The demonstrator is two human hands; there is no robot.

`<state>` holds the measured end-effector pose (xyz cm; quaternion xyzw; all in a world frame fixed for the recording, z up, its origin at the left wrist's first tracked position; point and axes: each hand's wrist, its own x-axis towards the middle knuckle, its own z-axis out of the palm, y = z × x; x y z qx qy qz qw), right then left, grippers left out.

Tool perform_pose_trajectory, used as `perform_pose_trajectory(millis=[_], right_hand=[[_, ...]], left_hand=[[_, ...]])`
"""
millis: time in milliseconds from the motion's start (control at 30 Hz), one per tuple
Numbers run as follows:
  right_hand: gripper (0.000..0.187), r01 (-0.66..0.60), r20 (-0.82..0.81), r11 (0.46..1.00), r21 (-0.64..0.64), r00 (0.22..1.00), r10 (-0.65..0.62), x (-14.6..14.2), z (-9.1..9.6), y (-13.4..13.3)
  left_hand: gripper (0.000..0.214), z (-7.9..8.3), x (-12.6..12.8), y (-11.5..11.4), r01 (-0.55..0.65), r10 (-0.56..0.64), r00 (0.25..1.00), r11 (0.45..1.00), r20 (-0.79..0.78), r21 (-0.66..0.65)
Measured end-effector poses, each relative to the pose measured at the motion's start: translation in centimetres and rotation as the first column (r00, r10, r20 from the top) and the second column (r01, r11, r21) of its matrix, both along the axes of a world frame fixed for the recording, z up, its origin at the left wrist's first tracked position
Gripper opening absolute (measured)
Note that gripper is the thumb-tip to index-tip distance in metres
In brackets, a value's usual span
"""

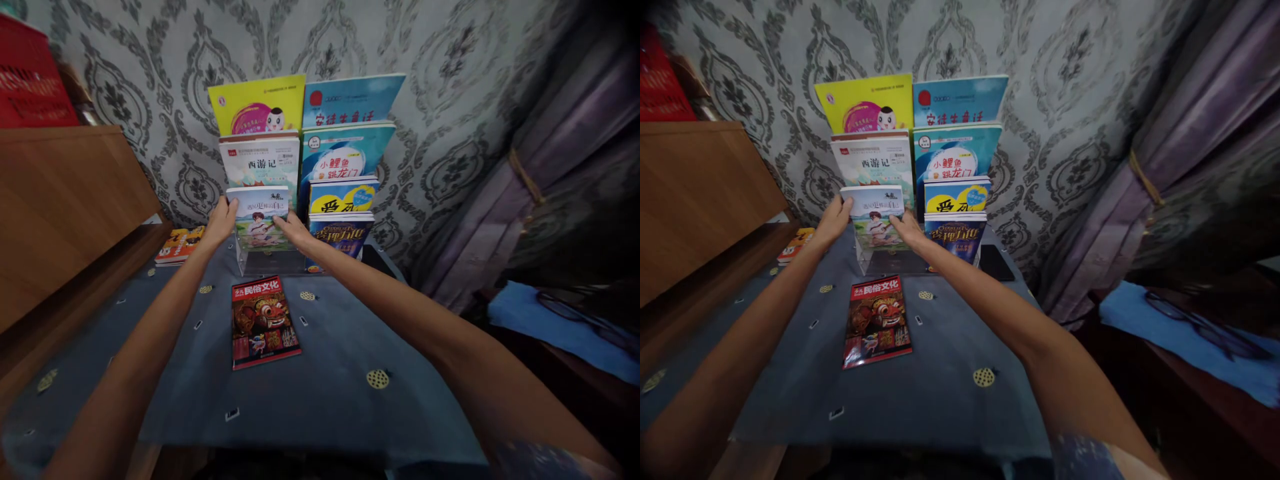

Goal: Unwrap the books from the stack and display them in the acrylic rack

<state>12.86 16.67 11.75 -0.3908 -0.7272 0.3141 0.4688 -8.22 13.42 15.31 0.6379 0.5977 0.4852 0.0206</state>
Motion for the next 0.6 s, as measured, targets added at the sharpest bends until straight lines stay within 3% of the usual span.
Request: perform_pose_trajectory(millis=[167,600], right_hand=[[0.039,0.002,-0.022,1.000,0.009,1.000,-0.002,-0.1,-0.3,0.3],[0.032,0.011,-0.049,0.999,-0.037,0.999,-0.013,0.1,0.1,-0.2]], left_hand=[[0.031,0.2,0.2,-0.3,-0.011,0.011,1.000,1.000,-0.003,-0.025],[0.040,-1.2,-0.2,0.0,0.083,-0.093,0.988,0.993,0.123,0.083]])
